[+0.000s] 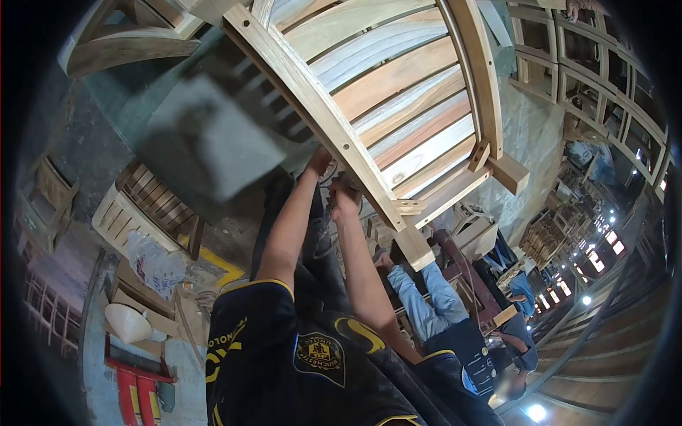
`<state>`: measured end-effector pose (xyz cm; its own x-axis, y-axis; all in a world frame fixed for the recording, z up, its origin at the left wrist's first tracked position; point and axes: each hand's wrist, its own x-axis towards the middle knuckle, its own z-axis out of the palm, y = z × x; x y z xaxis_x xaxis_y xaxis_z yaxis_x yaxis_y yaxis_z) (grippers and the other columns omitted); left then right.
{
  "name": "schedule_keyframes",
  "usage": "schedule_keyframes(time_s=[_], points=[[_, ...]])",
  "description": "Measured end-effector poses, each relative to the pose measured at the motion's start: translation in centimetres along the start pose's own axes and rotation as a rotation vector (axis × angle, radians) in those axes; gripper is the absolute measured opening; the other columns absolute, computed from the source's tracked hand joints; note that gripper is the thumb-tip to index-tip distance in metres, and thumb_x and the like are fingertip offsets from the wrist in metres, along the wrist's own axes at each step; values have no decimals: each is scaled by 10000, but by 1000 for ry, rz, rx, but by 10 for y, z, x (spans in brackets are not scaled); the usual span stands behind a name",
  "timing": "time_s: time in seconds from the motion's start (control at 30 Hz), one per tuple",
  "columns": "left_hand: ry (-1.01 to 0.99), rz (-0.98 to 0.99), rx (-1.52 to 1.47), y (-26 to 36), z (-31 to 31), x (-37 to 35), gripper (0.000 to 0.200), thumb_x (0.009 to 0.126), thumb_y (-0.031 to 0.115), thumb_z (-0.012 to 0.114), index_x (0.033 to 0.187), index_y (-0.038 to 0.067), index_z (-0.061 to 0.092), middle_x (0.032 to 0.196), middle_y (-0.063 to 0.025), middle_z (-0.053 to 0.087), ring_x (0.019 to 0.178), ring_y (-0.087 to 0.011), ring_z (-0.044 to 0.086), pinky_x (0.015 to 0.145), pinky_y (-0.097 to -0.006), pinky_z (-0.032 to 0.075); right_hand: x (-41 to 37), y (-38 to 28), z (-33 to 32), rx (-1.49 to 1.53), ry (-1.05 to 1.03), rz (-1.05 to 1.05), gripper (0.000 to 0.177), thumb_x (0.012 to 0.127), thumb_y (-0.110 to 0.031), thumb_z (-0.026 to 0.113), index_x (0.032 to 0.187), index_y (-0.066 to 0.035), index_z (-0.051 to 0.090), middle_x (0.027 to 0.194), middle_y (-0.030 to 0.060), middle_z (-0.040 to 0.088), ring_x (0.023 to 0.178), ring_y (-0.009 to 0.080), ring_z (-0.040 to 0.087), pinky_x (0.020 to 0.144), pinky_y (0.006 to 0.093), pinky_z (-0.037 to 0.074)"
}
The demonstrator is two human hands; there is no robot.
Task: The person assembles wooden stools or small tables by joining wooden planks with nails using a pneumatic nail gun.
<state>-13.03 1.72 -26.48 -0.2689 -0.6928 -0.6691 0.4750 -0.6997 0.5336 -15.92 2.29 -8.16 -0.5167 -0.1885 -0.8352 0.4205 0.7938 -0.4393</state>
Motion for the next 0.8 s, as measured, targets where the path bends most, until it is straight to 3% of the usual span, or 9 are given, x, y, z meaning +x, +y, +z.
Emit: schedule_keyframes(time_s=[0.13, 0.17, 0.23, 0.3, 0.33, 0.47, 0.53, 0.67, 0.8], points=[[66, 369, 945, -108, -79, 54, 287, 904, 254, 498, 980, 15, 637, 967, -211, 661, 919, -383, 628, 804, -470, 501, 34, 10, 7, 90, -37, 169, 135, 698, 25, 591, 786, -52, 523, 606, 79, 511, 466, 173, 489, 383, 308, 374], [26, 415, 1223, -83, -86, 50, 260, 900, 235, 495, 905, 21, 643, 910, -191, 670, 832, -391, 638, 750, -488, 510, 42, 15, 4, 107, -62, 186, 129, 701, 21, 589, 775, -55, 515, 589, 81, 500, 454, 177, 483, 373, 310, 370], [212, 256, 803, -30, -80, 25, 236, 909, 189, 516, 806, 19, 643, 802, -130, 664, 648, -273, 627, 594, -394, 503, 57, 20, 5, 48, -144, 164, 132, 706, 15, 585, 751, -69, 494, 557, 56, 473, 408, 184, 448, 353, 318, 361], [247, -185, 114, 24, -72, -10, 223, 913, 157, 524, 778, 25, 644, 749, -90, 644, 599, -205, 598, 554, -343, 482, 59, 27, 3, 62, -105, 168, 138, 708, 11, 591, 747, -73, 489, 559, 49, 472, 391, 187, 431, 348, 321, 356], [261, -194, 111, 45, -71, -24, 229, 902, 163, 570, 745, 28, 668, 713, -52, 640, 607, -131, 587, 550, -290, 463, 61, 26, 0, 40, -122, 178, 128, 709, 12, 591, 778, -66, 516, 559, 47, 471, 388, 187, 428, 354, 331, 362], [356, -299, 470, 64, -74, -39, 210, 864, 200, 643, 756, 31, 707, 691, -71, 673, 630, -120, 622, 571, -274, 475, 63, 27, -6, 13, -65, 207, 183, 699, 28, 585, 862, -56, 569, 600, 50, 488, 434, 179, 451, 391, 332, 378], [373, -295, 530, 80, -71, -39, 216, 846, 227, 679, 757, 34, 721, 685, -78, 682, 640, -105, 632, 586, -263, 478, 47, 29, -9, -3, -81, 57, 212, 687, 36, 580, 878, -56, 576, 633, 53, 500, 466, 175, 466, 409, 325, 381], [141, -101, -8, 70, -67, -21, 252, 909, 208, 614, 737, 25, 633, 574, 3, 522, 483, -113, 454, 465, -268, 339, 5, 4, -1, -31, -161, 27, 257, 659, 45, 568, 894, -58, 588, 701, 46, 518, 530, 164, 495, 456, 313, 403], [185, -331, -223, 134, -43, -3, 283, 941, 219, 538, 724, 45, 594, 557, 38, 436, 452, -80, 365, 426, -255, 261, -31, -44, 42, -193, -298, -30, 271, 654, 45, 561, 901, -56, 606, 761, 28, 550, 556, 139, 496, 496, 282, 404]])
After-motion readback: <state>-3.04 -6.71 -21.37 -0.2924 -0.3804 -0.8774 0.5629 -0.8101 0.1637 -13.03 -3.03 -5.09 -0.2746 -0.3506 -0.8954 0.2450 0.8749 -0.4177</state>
